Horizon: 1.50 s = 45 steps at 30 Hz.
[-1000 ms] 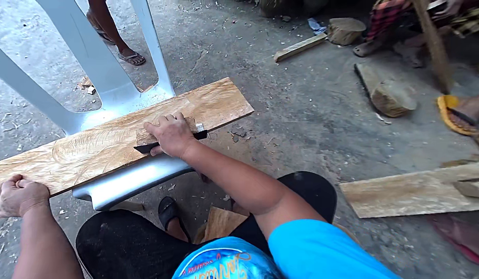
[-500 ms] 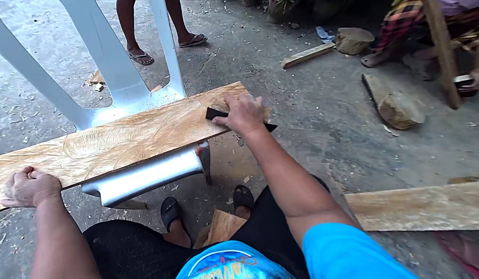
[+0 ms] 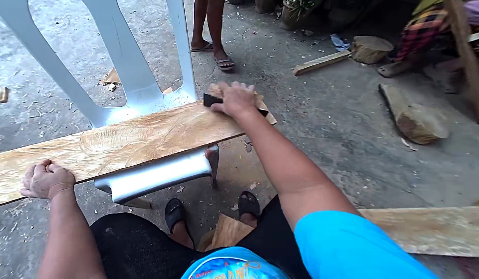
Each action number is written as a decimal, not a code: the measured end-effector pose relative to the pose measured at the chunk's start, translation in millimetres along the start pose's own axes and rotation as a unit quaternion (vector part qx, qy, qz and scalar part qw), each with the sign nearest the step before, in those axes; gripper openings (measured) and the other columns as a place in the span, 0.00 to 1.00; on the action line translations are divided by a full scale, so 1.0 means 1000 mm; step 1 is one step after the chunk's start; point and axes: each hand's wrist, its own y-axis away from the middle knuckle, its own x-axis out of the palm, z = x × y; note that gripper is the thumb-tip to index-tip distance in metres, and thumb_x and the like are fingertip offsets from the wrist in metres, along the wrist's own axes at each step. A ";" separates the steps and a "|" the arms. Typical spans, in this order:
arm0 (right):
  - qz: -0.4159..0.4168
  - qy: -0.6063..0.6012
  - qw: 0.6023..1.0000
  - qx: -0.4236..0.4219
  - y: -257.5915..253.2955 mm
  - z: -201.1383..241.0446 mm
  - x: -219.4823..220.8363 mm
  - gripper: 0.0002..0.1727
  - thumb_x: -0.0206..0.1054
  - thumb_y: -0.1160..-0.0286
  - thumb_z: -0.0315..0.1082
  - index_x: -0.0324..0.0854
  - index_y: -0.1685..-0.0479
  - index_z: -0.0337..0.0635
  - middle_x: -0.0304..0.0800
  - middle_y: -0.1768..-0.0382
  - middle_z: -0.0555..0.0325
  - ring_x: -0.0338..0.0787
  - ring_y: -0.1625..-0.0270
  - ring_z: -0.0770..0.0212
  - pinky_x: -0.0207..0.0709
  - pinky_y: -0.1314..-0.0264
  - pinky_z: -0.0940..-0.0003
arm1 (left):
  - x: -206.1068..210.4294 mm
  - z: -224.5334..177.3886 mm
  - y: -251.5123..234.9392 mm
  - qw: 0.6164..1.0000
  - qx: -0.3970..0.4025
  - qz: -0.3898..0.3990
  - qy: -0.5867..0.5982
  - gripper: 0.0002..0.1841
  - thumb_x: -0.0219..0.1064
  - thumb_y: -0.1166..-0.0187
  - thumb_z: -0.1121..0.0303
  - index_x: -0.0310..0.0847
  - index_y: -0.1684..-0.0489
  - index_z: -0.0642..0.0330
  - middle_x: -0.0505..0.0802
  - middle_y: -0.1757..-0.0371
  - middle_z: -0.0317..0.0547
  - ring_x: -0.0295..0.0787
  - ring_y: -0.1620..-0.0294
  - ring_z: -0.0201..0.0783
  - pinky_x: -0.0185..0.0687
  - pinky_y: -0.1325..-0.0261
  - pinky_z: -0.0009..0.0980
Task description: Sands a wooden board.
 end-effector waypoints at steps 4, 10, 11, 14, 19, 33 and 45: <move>-0.017 0.010 0.989 0.149 -0.012 -0.054 -0.012 0.46 0.77 0.33 0.64 0.72 0.17 0.48 0.80 0.28 0.29 0.76 0.23 0.27 0.60 0.25 0.23 | 0.006 -0.001 -0.001 1.000 -0.009 -0.008 -0.011 0.24 0.42 0.11 0.63 0.82 0.27 0.53 0.77 0.17 0.52 0.60 0.10 0.52 0.36 0.10 0.60; -0.015 -0.008 1.000 0.017 0.006 0.050 0.012 0.48 0.79 0.36 0.62 0.72 0.17 0.43 0.81 0.31 0.26 0.78 0.25 0.26 0.60 0.23 0.25 | 0.009 -0.001 -0.005 1.000 -0.018 -0.011 -0.011 0.24 0.43 0.12 0.62 0.82 0.27 0.51 0.78 0.18 0.50 0.61 0.10 0.51 0.38 0.10 0.60; -0.012 -0.010 0.999 -0.037 0.011 0.078 0.020 0.47 0.78 0.36 0.62 0.73 0.18 0.44 0.83 0.33 0.27 0.80 0.28 0.27 0.62 0.25 0.26 | 0.009 0.000 -0.005 1.000 -0.018 -0.010 -0.009 0.24 0.44 0.12 0.62 0.81 0.27 0.51 0.78 0.18 0.50 0.61 0.10 0.51 0.38 0.10 0.60; 0.016 -0.016 0.984 -0.175 0.023 0.150 0.035 0.44 0.78 0.36 0.63 0.76 0.19 0.51 0.86 0.35 0.34 0.84 0.31 0.33 0.68 0.29 0.30 | 0.009 0.003 -0.007 1.000 -0.010 -0.008 0.003 0.24 0.44 0.12 0.61 0.81 0.26 0.52 0.79 0.18 0.50 0.61 0.10 0.49 0.37 0.09 0.60; 0.065 -0.015 0.981 -0.180 0.014 0.139 0.020 0.42 0.77 0.31 0.59 0.71 0.13 0.59 0.83 0.29 0.37 0.80 0.26 0.36 0.65 0.25 0.32 | 0.008 0.009 -0.010 1.000 0.000 0.001 -0.019 0.25 0.43 0.12 0.61 0.81 0.25 0.50 0.80 0.18 0.48 0.62 0.11 0.47 0.39 0.09 0.57; -0.029 0.008 0.995 -0.096 0.046 0.012 0.015 0.48 0.81 0.42 0.67 0.78 0.19 0.53 0.87 0.36 0.33 0.83 0.30 0.31 0.64 0.25 0.26 | 0.011 0.006 -0.008 1.000 -0.004 -0.002 0.014 0.24 0.44 0.13 0.61 0.80 0.26 0.53 0.76 0.17 0.55 0.59 0.10 0.54 0.36 0.12 0.66; 0.022 -0.012 0.985 -0.172 0.076 0.047 0.012 0.43 0.80 0.36 0.59 0.74 0.15 0.62 0.88 0.37 0.36 0.84 0.31 0.35 0.67 0.28 0.32 | 0.018 0.020 -0.026 0.998 0.015 0.000 -0.054 0.24 0.46 0.13 0.59 0.83 0.28 0.52 0.81 0.20 0.52 0.66 0.13 0.52 0.44 0.12 0.62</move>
